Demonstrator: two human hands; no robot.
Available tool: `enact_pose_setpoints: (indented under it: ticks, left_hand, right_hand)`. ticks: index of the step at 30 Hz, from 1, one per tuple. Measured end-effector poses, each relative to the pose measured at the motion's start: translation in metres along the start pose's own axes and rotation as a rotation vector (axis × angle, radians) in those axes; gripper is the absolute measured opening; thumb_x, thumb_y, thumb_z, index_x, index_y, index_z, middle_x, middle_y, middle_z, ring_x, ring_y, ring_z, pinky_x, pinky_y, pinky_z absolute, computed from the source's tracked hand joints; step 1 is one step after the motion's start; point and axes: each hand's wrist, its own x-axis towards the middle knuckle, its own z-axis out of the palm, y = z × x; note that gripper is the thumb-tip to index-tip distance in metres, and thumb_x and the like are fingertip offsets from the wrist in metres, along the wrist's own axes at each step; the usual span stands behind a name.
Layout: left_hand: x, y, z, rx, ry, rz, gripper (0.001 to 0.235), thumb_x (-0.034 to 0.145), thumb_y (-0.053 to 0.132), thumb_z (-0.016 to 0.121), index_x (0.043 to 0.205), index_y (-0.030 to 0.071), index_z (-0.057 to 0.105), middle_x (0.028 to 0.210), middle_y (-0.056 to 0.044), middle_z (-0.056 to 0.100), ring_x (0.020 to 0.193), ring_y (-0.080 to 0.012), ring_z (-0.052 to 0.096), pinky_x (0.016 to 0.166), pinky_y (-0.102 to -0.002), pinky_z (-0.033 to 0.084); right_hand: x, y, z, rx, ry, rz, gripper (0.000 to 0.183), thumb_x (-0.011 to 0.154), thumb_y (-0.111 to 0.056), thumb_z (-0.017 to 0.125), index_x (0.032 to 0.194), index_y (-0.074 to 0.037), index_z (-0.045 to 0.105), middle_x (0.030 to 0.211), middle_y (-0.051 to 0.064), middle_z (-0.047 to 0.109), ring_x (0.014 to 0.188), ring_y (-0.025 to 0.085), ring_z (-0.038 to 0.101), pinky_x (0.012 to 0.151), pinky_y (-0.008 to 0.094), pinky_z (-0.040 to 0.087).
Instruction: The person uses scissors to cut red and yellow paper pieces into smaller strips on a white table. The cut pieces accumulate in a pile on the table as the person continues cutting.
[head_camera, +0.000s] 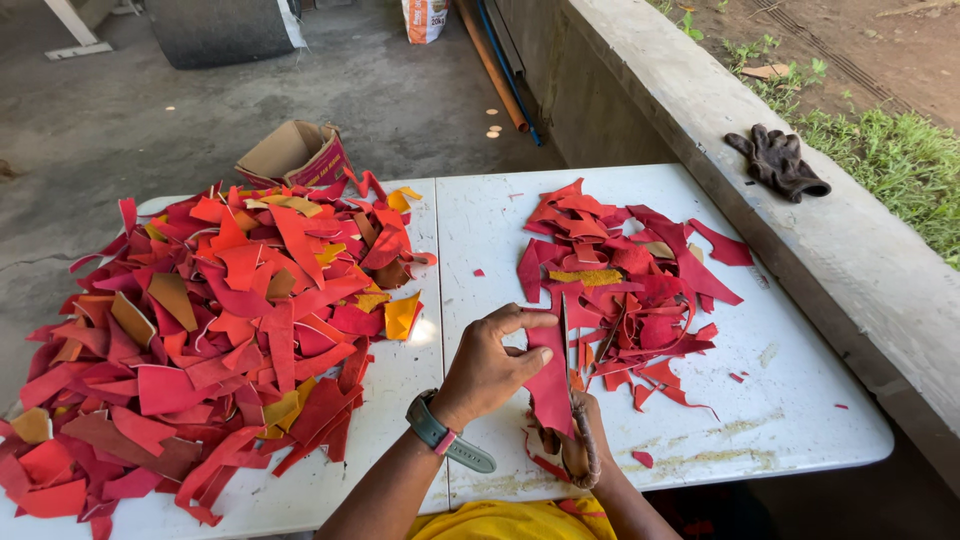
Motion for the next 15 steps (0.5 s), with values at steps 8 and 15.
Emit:
enact_pose_setpoints:
  ticks: [8, 15]
  left_hand:
    - [-0.006, 0.006, 0.007, -0.019, -0.055, -0.172, 0.037, 0.079, 0.010, 0.076, 0.116, 0.012, 0.074, 0.108, -0.004, 0.064, 0.094, -0.0158, 0.071, 0.080, -0.028, 0.066]
    - [0.012, -0.002, -0.004, 0.076, -0.223, -0.006, 0.035, 0.080, 0.009, 0.072, 0.115, 0.009, 0.076, 0.115, -0.009, 0.074, 0.106, -0.0184, 0.070, 0.090, -0.031, 0.057]
  right_hand:
    - [-0.002, -0.034, -0.003, 0.494, 0.032, 0.297, 0.023, 0.094, -0.023, 0.053, 0.095, -0.004, 0.066, 0.069, 0.005, 0.067, 0.056, 0.014, 0.059, 0.050, 0.028, 0.046]
    - [-0.022, -0.027, -0.034, 0.222, -0.231, -0.183, 0.023, 0.094, -0.023, 0.056, 0.089, -0.001, 0.059, 0.079, 0.008, 0.056, 0.061, 0.013, 0.052, 0.055, 0.027, 0.043]
